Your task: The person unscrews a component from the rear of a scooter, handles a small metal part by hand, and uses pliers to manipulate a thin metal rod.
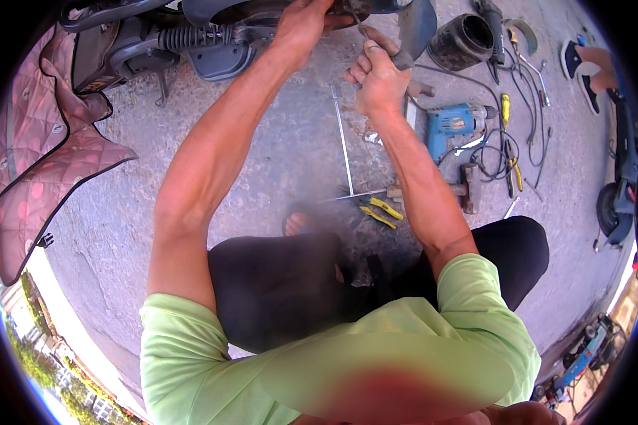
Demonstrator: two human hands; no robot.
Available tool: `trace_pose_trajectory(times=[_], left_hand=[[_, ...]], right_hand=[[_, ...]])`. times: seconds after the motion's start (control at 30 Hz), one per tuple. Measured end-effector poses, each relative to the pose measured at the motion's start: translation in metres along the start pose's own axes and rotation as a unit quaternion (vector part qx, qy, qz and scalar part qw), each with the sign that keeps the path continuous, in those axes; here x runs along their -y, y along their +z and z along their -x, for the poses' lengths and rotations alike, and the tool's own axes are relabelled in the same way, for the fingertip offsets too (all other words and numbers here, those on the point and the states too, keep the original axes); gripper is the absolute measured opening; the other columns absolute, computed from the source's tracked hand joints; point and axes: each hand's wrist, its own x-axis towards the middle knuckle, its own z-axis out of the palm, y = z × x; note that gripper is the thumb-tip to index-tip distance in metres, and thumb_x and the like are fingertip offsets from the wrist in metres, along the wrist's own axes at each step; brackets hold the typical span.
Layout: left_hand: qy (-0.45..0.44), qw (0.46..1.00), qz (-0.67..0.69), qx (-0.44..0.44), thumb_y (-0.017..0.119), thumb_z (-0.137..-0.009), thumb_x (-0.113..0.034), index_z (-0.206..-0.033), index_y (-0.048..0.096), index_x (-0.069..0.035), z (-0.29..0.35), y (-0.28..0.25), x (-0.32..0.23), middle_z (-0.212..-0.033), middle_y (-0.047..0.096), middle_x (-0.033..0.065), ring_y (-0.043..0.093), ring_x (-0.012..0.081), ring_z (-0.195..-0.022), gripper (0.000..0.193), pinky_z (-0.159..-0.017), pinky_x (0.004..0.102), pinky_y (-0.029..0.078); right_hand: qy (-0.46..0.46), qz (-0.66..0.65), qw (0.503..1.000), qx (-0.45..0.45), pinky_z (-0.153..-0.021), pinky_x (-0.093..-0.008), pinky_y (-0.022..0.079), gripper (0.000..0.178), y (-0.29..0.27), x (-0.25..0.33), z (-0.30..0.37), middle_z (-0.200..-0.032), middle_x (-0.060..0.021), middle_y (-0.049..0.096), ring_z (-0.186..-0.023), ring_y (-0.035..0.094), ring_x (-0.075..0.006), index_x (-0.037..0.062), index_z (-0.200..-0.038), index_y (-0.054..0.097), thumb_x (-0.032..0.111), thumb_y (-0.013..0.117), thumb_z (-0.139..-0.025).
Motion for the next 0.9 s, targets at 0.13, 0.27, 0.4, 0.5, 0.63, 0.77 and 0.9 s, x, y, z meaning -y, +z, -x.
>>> trace_pose_trajectory(times=[0.13, 0.27, 0.4, 0.5, 0.63, 0.77, 0.9], left_hand=[[0.021, 1.0, 0.003, 0.006, 0.056, -0.106, -0.044, -0.134, 0.056, 0.003, 0.005, 0.002, -0.002, -0.125, 0.067, 0.012, 0.07, 0.0238, -0.108, 0.055, -0.099, 0.0376, 0.051], [0.0, 1.0, -0.003, -0.014, 0.056, -0.106, -0.044, -0.133, 0.057, 0.002, 0.01, 0.006, -0.008, -0.124, 0.068, 0.0109, 0.07, 0.0229, -0.108, 0.053, -0.099, 0.0376, 0.05], [-0.014, 0.996, -0.07, -0.057, 0.056, -0.106, -0.043, -0.13, 0.06, 0.001, 0.009, 0.007, -0.011, -0.12, 0.07, 0.0101, 0.07, 0.0219, -0.107, 0.05, -0.1, 0.0374, 0.05], [0.001, 1.0, -0.01, -0.012, 0.057, -0.106, -0.042, -0.128, 0.061, 0.001, 0.004, 0.006, -0.003, -0.118, 0.071, 0.0102, 0.07, 0.0212, -0.106, 0.049, -0.099, 0.037, 0.051], [-0.007, 0.999, 0.047, 0.018, 0.057, -0.106, -0.041, -0.126, 0.062, 0.001, -0.002, 0.003, 0.0, -0.118, 0.072, 0.0106, 0.07, 0.0211, -0.106, 0.047, -0.096, 0.0364, 0.053], [-0.004, 1.0, 0.016, -0.007, 0.058, -0.105, -0.041, -0.124, 0.062, 0.001, 0.0, 0.005, 0.001, -0.116, 0.072, 0.0109, 0.071, 0.0209, -0.105, 0.046, -0.094, 0.0358, 0.054], [0.002, 1.0, -0.013, -0.025, 0.06, -0.104, -0.043, -0.124, 0.062, 0.001, -0.001, 0.004, 0.002, -0.114, 0.073, 0.0105, 0.071, 0.0206, -0.104, 0.049, -0.094, 0.0347, 0.053]], right_hand=[[-0.445, 0.376, 0.812, 0.041, -0.069, -0.0399, 0.056, 0.04, -0.029, -0.027, -0.028, -0.092, -0.0134, 0.072, -0.074, 0.07, -0.0254, 0.0005, -0.129, 0.062, 0.007, 0.065, -0.089], [-0.395, 0.532, 0.741, 0.103, -0.077, -0.0424, 0.058, 0.051, -0.035, 0.008, -0.021, -0.103, -0.0194, 0.072, -0.089, 0.072, -0.0386, 0.0048, -0.132, 0.061, 0.01, 0.072, -0.083], [-0.364, 0.625, 0.671, 0.163, -0.078, -0.0446, 0.058, 0.06, -0.04, 0.037, -0.025, -0.102, -0.0192, 0.072, -0.091, 0.07, -0.0394, 0.007, -0.134, 0.059, 0.01, 0.074, -0.077], [-0.364, 0.641, 0.65, 0.186, -0.078, -0.0453, 0.058, 0.064, -0.041, 0.046, -0.03, -0.101, -0.0195, 0.072, -0.091, 0.07, -0.0397, 0.0073, -0.136, 0.058, 0.008, 0.074, -0.074], [-0.34, 0.617, 0.687, 0.177, -0.077, -0.0434, 0.059, 0.058, -0.04, 0.044, -0.028, -0.103, -0.0202, 0.072, -0.091, 0.072, -0.0381, 0.0064, -0.134, 0.06, 0.007, 0.073, -0.077], [-0.317, 0.461, 0.819, 0.131, -0.071, -0.0373, 0.056, 0.043, -0.039, 0.026, -0.032, -0.095, -0.0134, 0.072, -0.078, 0.07, -0.0271, 0.0014, -0.128, 0.064, 0.008, 0.069, -0.086], [-0.158, 0.279, 0.943, 0.085, -0.06, -0.0344, 0.047, 0.033, -0.029, 0.014, -0.029, -0.078, -0.0008, 0.058, -0.062, 0.052, -0.0141, -0.002, -0.124, 0.065, 0.007, 0.064, -0.092]])
